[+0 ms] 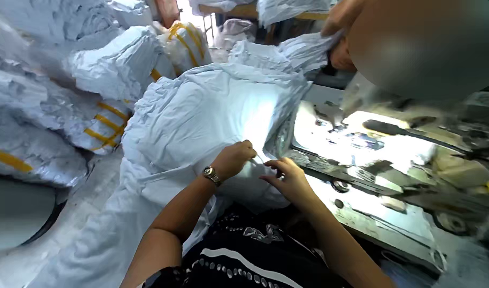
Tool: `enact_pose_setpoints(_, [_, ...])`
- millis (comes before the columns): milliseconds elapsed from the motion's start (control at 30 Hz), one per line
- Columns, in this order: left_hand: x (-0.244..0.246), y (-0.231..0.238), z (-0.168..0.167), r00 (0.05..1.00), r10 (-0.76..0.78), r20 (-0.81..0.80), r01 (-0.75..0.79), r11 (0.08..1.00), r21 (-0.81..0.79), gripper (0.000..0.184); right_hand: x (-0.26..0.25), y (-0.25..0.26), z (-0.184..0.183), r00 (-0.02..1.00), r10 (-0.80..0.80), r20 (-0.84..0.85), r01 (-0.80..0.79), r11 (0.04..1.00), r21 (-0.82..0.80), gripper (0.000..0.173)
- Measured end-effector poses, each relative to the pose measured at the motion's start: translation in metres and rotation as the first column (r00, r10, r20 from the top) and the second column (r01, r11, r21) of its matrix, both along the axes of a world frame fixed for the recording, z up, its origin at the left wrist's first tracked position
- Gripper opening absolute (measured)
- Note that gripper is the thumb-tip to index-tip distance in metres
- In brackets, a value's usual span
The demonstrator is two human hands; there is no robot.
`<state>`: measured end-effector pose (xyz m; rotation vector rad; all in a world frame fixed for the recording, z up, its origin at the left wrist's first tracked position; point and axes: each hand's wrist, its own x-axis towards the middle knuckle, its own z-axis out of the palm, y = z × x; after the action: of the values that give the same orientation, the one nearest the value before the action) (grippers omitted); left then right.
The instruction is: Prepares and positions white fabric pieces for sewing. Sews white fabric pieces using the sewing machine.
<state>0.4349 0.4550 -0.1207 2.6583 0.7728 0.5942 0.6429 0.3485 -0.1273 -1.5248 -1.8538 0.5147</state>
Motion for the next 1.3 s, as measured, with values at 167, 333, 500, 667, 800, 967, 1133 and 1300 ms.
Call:
enact_pose_setpoints(167, [-0.008, -0.017, 0.012, 0.871, 0.028, 0.49, -0.032, 0.999, 0.001, 0.01, -0.009, 0.005, -0.008, 0.974, 0.131, -0.187, -0.118, 0.99, 0.082, 0.027])
enact_pose_setpoints(333, [-0.004, -0.026, 0.016, 0.791, 0.094, 0.605, -0.073, 0.996, -0.059, 0.014, -0.01, -0.009, 0.032, 0.777, 0.152, -0.611, -0.239, 0.969, -0.063, 0.009])
enact_pose_setpoints(500, [0.025, -0.026, 0.069, 0.727, -0.013, 0.687, 0.015, 1.0, 0.003, 0.013, -0.011, -0.014, 0.049, 0.656, 0.082, -0.751, -0.098, 0.995, 0.024, 0.029])
enact_pose_setpoints(667, [0.027, -0.029, 0.067, 0.752, -0.099, 0.652, 0.129, 0.992, 0.001, 0.019, -0.004, -0.03, 0.049, 0.652, 0.058, -0.756, 0.012, 0.996, 0.088, 0.022])
enact_pose_setpoints(800, [-0.056, -0.048, 0.02, 0.827, 0.266, 0.495, -0.402, 0.896, 0.191, 0.031, 0.009, -0.045, 0.069, 0.611, 0.025, -0.791, 0.112, 0.987, 0.118, 0.025])
enact_pose_setpoints(967, [-0.217, -0.093, -0.086, 0.263, 0.831, 0.491, -0.926, 0.36, -0.113, 0.05, 0.01, -0.053, 0.079, 0.564, 0.078, -0.822, 0.1, 0.982, 0.162, 0.022])
enact_pose_setpoints(1133, [-0.232, -0.136, -0.141, -0.028, 0.925, 0.379, -0.948, 0.095, -0.303, 0.045, -0.003, -0.057, 0.102, 0.563, -0.15, -0.813, 0.3, 0.953, 0.032, 0.03])
enact_pose_setpoints(1300, [-0.229, -0.128, -0.153, -0.027, 0.913, 0.407, -0.955, 0.097, -0.281, 0.043, -0.008, -0.049, 0.111, 0.637, -0.241, -0.732, 0.338, 0.941, -0.015, 0.026])
